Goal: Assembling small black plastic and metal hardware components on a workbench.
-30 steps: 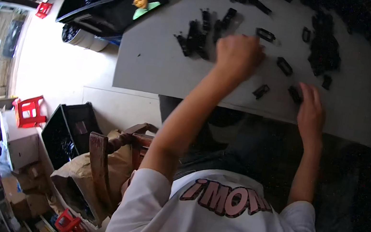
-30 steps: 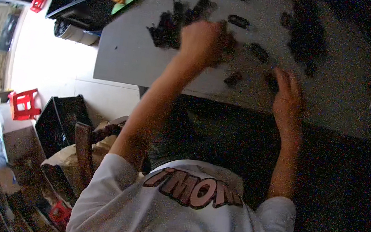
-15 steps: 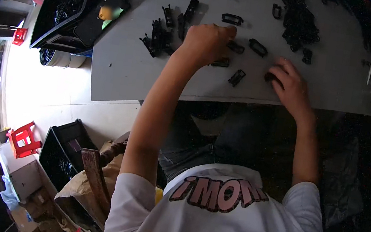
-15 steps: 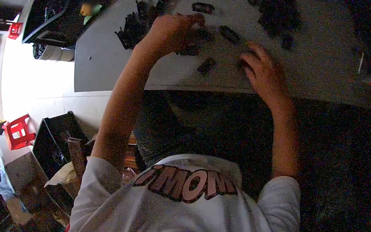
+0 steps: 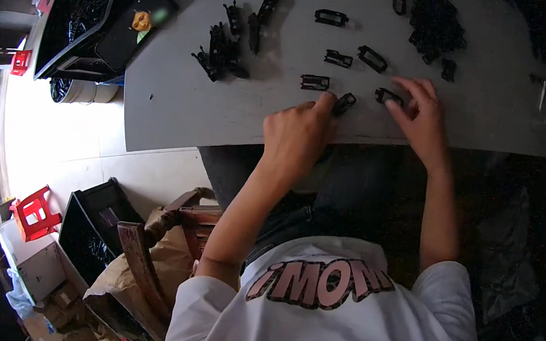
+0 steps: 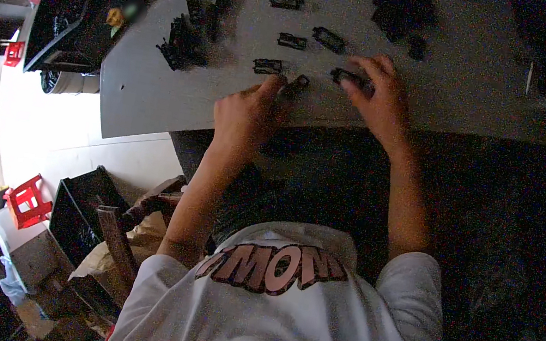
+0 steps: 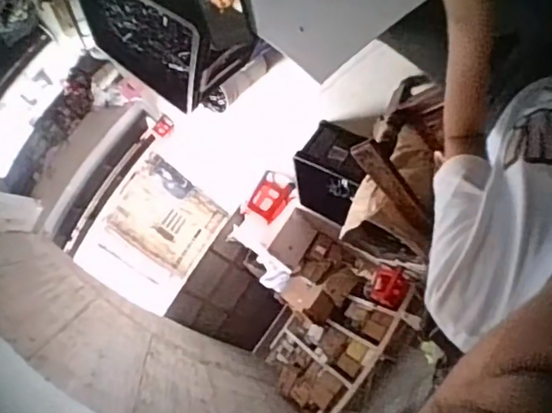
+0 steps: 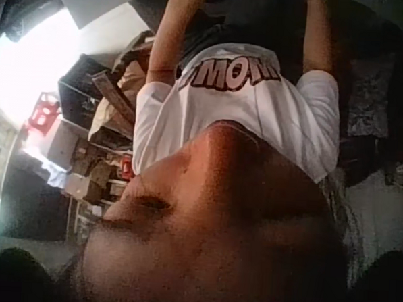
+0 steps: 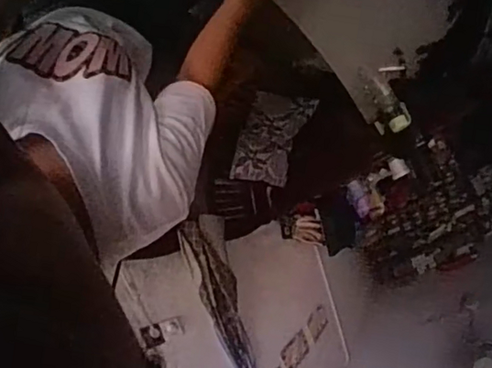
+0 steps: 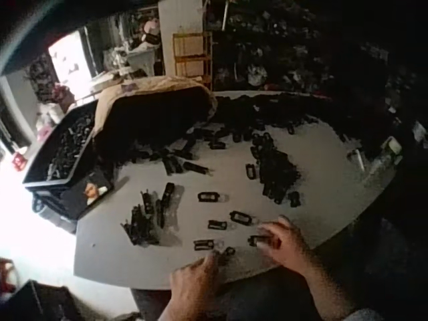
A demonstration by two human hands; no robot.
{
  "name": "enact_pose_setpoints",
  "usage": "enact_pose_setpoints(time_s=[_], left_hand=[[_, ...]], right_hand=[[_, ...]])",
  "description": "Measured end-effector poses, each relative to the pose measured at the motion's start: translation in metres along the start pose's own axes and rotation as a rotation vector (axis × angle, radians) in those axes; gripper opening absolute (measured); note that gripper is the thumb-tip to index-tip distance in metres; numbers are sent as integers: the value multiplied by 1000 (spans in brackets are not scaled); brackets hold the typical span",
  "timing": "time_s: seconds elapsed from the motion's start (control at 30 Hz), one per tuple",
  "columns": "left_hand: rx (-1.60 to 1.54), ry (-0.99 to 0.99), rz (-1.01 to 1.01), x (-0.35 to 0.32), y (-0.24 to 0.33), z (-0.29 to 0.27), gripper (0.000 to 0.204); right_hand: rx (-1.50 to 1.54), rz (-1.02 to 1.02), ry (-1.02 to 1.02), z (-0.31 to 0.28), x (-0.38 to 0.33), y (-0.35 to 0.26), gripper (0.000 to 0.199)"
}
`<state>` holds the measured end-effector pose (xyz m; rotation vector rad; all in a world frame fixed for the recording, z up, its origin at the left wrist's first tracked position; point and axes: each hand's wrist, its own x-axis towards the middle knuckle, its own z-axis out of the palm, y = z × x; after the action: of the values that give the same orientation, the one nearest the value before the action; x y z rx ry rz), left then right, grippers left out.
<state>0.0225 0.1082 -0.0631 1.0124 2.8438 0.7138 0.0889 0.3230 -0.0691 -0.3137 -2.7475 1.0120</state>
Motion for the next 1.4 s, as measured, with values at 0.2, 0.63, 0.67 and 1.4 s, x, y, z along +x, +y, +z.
enact_pose_setpoints(time_s=[0.2, 0.63, 0.67, 1.4], left_hand=[[-295, -39, 0, -12, -19, -19, 25], [-1206, -42, -320, -47, -41, -19, 21], [-1334, -11, -338, -48, -40, -15, 23], [-1172, 24, -340, -40, -17, -22, 29]], right_hand=[[-20, -53, -70, 5, -5, -22, 32], [-167, -471, -192, 20, 10, -42, 36], [-219, -449, -162, 23, 8, -44, 35], [290, -137, -227, 32, -16, -80, 33]])
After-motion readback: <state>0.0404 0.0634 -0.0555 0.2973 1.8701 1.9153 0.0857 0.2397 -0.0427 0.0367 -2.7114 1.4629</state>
